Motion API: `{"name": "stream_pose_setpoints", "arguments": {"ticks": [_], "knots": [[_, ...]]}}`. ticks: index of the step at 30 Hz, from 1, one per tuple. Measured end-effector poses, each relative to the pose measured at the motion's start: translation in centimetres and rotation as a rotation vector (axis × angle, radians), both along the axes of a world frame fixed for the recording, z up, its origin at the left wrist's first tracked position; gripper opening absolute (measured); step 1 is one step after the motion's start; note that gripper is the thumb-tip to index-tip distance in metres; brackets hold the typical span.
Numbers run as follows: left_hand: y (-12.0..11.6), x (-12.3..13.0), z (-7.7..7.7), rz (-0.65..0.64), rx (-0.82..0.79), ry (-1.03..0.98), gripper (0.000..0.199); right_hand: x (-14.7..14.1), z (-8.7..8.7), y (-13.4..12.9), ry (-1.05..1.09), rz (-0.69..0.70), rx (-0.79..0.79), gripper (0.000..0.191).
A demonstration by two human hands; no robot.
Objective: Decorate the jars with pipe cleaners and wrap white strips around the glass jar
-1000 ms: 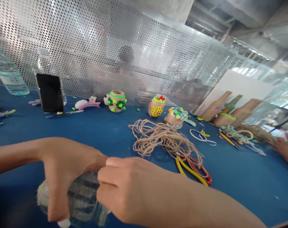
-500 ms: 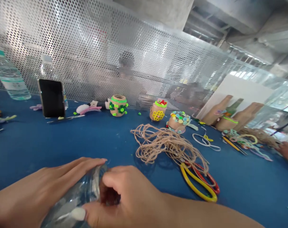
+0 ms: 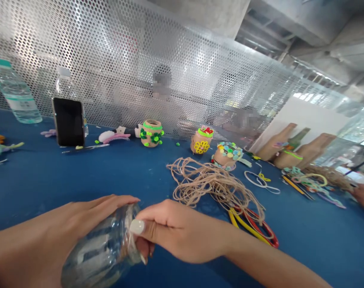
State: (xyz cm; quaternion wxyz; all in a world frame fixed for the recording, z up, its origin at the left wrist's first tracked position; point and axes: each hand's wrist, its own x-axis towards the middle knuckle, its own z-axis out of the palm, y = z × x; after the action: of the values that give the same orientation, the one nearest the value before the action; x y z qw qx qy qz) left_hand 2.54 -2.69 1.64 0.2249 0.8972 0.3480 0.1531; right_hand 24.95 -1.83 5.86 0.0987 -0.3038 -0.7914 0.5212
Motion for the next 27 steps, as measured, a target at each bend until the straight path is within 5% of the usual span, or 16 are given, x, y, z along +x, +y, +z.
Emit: {"name": "stream_pose_setpoints", "arguments": {"ticks": [4,8,14,20,27], "knots": [[-0.1,0.1,-0.3,0.033,0.034,0.004,0.067,-0.5,-0.6,-0.7,0.038,-0.186,0.157,0.038],[-0.2,0.2,-0.5,0.037,0.049,0.018,0.070,-1.4,-1.3,-1.9,0.052,-0.363,0.015,0.034],[0.0,-0.2,-0.6,0.016,0.043,0.040,0.079,-0.9,-0.6,-1.7,0.013,-0.308,-0.064,0.026],[-0.2,-0.1,-0.7,0.000,0.127,0.015,0.083,-0.1,0.3,-0.7,0.029,-0.017,-0.022,0.021],[-0.6,0.0,-1.8,0.049,0.177,0.020,0.069,-1.4,-1.5,-2.2,0.121,-0.468,-0.010,0.038]]}}
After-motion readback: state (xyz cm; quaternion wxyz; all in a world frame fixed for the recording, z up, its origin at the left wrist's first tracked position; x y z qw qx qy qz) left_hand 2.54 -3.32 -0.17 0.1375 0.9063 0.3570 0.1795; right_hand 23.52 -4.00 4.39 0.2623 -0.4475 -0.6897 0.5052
